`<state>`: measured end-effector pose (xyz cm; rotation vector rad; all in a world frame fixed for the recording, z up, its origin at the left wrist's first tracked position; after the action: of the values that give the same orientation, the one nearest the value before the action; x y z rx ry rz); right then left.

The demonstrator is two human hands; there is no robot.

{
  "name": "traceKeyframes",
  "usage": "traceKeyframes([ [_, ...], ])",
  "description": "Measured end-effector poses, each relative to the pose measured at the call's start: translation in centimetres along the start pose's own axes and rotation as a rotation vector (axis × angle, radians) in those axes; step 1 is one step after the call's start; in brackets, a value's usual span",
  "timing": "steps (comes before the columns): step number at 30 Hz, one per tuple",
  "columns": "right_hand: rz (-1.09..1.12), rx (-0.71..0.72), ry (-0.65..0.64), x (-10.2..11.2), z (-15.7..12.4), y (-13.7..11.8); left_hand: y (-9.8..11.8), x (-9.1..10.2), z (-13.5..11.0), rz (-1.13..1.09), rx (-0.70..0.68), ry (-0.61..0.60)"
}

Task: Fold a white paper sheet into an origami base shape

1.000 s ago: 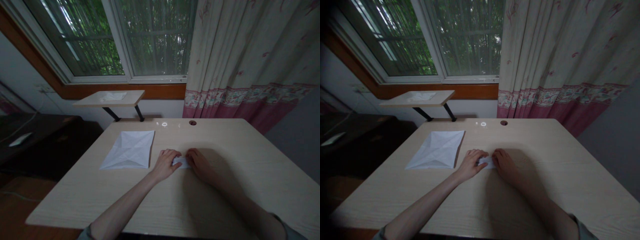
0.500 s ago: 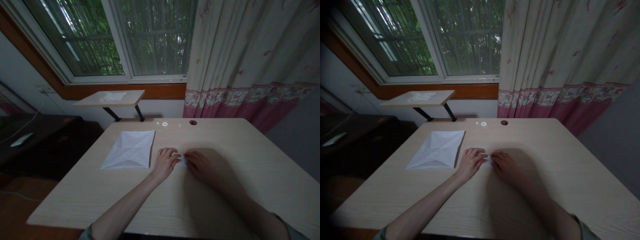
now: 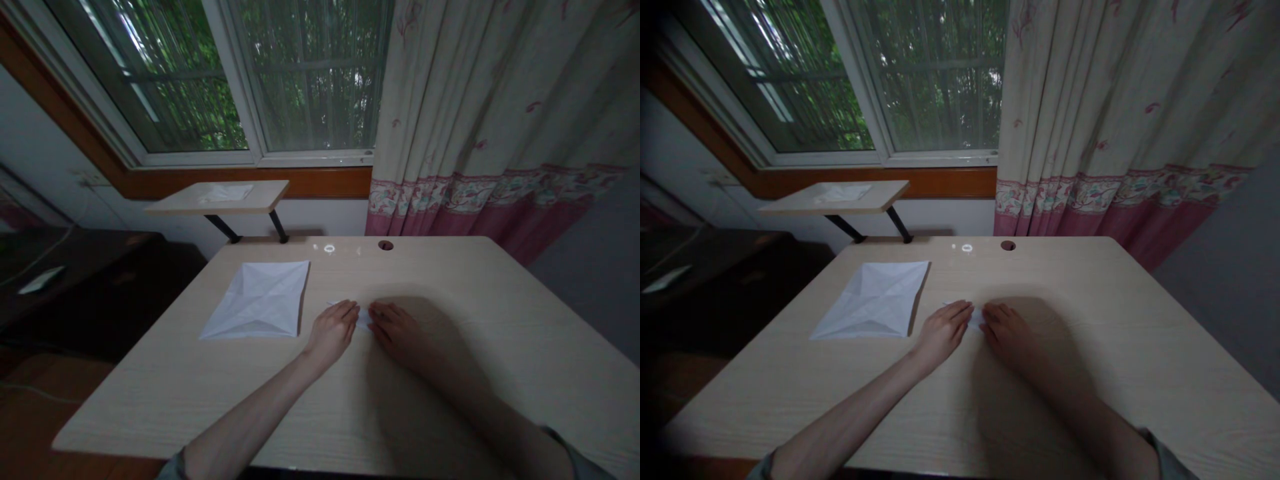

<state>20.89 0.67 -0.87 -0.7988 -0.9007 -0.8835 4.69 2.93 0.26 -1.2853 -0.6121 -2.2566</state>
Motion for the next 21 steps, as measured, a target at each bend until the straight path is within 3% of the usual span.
traceKeyframes([
  [5,0.033,0.016,0.000,0.0,-0.1,0.1,-0.5,-1.0,-0.3,-0.019,0.029,-0.019],
  [13,0.236,0.062,-0.045,0.2,-0.2,0.4,-0.3,-1.1,0.0,-0.026,0.049,-0.159],
  [21,0.316,0.109,-0.153,1.0,-0.2,0.3,-0.8,-1.3,-0.3,0.142,0.176,-0.127],
])
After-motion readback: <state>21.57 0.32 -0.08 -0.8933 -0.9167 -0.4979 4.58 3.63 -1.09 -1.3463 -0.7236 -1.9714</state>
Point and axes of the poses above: each hand's wrist, its own z-axis towards the middle knuckle, its own x-axis out of the back of the hand, y = z × x, the point moved 5 cm from there along z, towards the middle knuckle, and after that the axes turned 9 degrees about -x, right-handed, at the moved point
